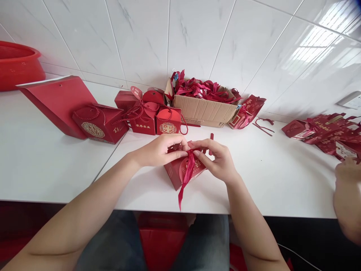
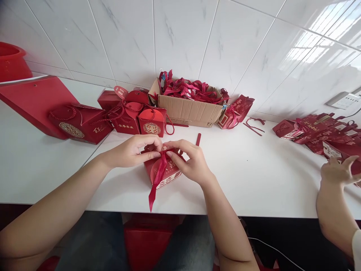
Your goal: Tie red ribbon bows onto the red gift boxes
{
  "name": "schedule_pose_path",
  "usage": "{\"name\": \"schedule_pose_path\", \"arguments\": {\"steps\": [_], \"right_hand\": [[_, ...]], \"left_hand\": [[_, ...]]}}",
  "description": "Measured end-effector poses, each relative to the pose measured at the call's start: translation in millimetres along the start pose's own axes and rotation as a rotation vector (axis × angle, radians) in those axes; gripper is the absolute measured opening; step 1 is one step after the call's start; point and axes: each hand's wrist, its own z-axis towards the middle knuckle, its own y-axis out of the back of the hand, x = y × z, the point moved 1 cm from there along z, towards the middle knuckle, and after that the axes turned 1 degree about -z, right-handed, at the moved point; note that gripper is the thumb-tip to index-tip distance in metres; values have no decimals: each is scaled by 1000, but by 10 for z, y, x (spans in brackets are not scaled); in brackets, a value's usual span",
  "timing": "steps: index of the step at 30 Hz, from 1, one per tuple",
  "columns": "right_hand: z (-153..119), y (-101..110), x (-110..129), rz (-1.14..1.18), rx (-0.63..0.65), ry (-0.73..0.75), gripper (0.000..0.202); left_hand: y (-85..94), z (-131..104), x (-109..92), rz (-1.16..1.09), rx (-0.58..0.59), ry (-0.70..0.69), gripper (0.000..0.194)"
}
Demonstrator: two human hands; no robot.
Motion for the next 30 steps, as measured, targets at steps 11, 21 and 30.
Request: {"name": "schedule_pose_path", "arguments": {"steps": [11, 21, 30], "right_hand": [[2, 0, -53, -30, -35, 37, 22], [-1, -9, -62, -32, -66, 81, 24], [2, -26, -117, -105, -67, 173, 31]], "left_hand": [[-10, -14, 13, 62, -131, -7, 8], [-101, 11, 40, 130, -298, -182, 8], [-82, 14, 36, 324, -320, -313, 20]]}}
